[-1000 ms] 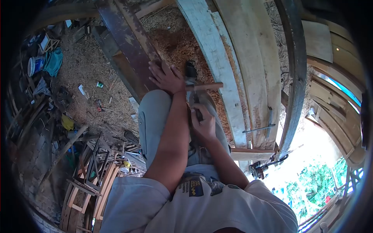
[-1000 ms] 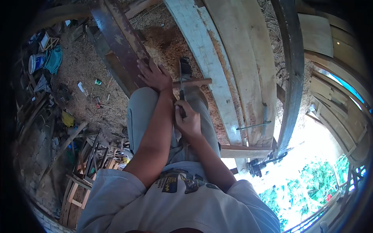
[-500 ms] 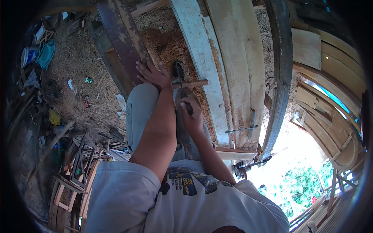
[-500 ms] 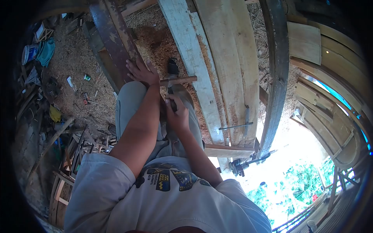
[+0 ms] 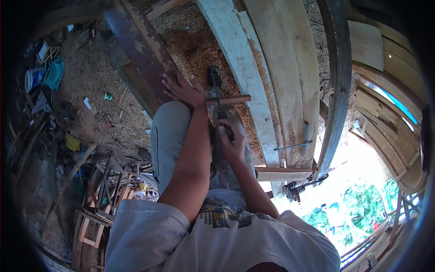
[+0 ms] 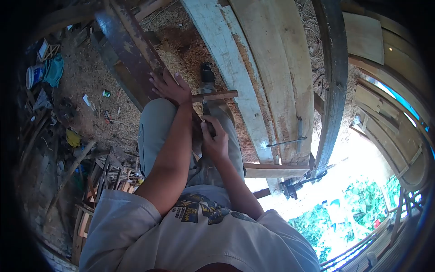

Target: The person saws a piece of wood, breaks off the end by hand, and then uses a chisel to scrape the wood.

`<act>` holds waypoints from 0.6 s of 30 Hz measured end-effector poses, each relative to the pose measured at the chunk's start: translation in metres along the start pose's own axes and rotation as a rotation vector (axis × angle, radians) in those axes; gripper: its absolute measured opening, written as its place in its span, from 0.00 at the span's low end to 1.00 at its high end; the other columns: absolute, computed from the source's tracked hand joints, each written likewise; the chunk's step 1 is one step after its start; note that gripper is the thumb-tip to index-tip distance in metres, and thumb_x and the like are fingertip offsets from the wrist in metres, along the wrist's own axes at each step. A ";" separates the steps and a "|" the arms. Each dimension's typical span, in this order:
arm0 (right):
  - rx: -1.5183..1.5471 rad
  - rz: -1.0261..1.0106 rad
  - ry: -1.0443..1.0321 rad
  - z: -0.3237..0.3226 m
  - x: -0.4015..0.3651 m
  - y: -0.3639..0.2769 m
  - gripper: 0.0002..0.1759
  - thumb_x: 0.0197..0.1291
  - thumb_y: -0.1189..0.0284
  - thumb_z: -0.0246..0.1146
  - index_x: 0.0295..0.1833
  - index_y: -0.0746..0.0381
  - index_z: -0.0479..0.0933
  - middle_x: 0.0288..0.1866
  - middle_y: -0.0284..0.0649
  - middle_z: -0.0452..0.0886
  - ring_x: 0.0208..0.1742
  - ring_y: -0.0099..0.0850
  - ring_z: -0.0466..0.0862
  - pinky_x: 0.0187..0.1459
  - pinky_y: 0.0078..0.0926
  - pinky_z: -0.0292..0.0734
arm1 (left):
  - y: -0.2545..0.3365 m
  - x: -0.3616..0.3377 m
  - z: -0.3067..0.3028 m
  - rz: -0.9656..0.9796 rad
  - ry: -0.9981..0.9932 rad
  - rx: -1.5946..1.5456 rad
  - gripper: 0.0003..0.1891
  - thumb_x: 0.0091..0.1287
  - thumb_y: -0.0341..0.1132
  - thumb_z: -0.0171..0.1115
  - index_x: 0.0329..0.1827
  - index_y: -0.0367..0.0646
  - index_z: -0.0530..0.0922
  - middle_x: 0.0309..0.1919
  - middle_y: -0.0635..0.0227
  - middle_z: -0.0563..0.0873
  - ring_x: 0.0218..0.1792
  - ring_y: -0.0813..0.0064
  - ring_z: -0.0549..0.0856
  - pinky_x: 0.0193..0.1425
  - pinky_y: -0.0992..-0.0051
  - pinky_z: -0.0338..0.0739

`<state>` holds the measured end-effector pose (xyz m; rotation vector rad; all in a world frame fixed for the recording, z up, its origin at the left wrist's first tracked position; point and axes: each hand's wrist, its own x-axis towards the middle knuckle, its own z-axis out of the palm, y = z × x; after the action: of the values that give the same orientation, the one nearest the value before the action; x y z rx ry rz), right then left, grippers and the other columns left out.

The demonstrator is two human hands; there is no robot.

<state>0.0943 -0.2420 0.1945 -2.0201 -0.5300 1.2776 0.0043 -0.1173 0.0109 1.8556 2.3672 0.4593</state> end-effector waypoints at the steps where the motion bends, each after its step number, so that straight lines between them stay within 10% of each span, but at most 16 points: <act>1: -0.003 -0.003 -0.009 0.000 0.004 0.000 0.10 0.75 0.79 0.65 0.58 0.63 0.85 0.47 0.41 0.89 0.48 0.26 0.88 0.53 0.25 0.82 | 0.001 -0.001 0.003 0.003 0.003 0.021 0.30 0.86 0.58 0.44 0.76 0.47 0.77 0.85 0.40 0.65 0.85 0.30 0.63 0.81 0.23 0.59; 12: -0.009 -0.239 0.110 0.022 0.012 0.035 0.10 0.74 0.80 0.68 0.57 0.61 0.84 0.42 0.46 0.89 0.37 0.26 0.87 0.40 0.28 0.81 | -0.005 -0.004 0.011 0.024 0.074 -0.013 0.26 0.86 0.55 0.48 0.70 0.46 0.80 0.85 0.40 0.65 0.84 0.29 0.63 0.80 0.21 0.55; 18: -0.010 -0.135 0.082 0.024 0.009 0.052 0.11 0.75 0.77 0.68 0.60 0.62 0.84 0.50 0.47 0.91 0.52 0.31 0.92 0.53 0.30 0.84 | -0.005 -0.004 0.019 0.074 0.105 -0.025 0.26 0.85 0.56 0.49 0.68 0.47 0.81 0.85 0.40 0.65 0.84 0.28 0.63 0.79 0.20 0.56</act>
<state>0.0752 -0.2643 0.1443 -1.9998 -0.6231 1.1088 0.0055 -0.1192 -0.0086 1.9598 2.3511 0.6053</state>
